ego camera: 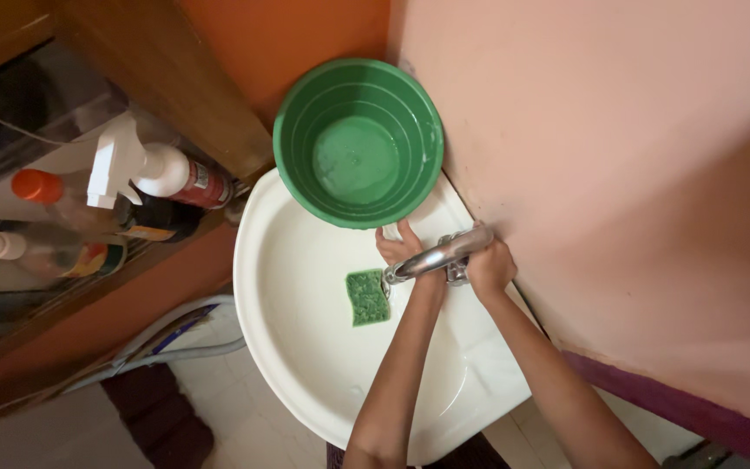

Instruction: The person scrubs a white bathroom sink with a green sponge, repeatedly rinsing the sponge under running water and wiping the basin and faucet area. A green plastic basin is moved aside and then returned to the sink during the process.

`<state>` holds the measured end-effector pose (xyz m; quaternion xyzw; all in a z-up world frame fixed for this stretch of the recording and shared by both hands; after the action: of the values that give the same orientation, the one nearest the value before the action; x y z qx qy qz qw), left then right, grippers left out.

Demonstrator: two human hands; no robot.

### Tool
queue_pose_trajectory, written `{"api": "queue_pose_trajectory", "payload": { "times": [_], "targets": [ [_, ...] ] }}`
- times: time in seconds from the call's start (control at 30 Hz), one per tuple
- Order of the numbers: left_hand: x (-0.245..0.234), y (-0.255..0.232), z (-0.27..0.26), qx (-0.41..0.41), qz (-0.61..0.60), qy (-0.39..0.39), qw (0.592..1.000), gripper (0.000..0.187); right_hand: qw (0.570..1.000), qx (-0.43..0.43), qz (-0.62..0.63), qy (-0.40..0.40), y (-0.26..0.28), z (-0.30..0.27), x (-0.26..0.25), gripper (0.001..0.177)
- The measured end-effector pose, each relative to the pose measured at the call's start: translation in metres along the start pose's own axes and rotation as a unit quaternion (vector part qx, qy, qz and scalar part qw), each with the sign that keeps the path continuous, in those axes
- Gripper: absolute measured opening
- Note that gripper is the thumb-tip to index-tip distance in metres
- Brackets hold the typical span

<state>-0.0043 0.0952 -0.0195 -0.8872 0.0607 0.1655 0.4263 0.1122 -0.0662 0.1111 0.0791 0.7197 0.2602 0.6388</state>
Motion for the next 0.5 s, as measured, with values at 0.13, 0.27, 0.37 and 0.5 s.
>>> {"api": "queue_pose_trajectory", "payload": {
  "times": [0.13, 0.27, 0.37, 0.5],
  "targets": [
    [0.008, 0.01, 0.007, -0.006, 0.02, 0.016, 1.0, 0.082, 1.0, 0.021, -0.006, 0.006, -0.003, 0.001, 0.003, 0.051],
    [-0.003, -0.004, -0.012, -0.035, -0.019, 0.037, 0.999, 0.084, 1.0, 0.004, 0.008, -0.01, -0.003, 0.001, 0.0, 0.053],
    [-0.022, -0.033, -0.033, -0.038, -0.068, 0.047, 0.996, 0.086, 1.0, 0.018, 0.01, 0.001, -0.009, 0.004, 0.006, 0.054],
    [-0.033, -0.037, -0.055, -0.112, -0.093, 0.101, 0.984, 0.076, 0.997, 0.057, -0.019, 0.048, -0.027, 0.006, 0.024, 0.054]
  ]
}}
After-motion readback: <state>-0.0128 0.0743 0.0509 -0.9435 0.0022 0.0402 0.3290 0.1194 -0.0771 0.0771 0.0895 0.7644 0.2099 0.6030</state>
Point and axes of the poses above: each hand's wrist, its own z-axis towards the middle knuckle, its own x-axis out of the palm, y = z × x, the point moved 8 cm from there along z, towards the middle knuckle, and after that the axes turned 8 degrees about -x, right-handed, at the moved point
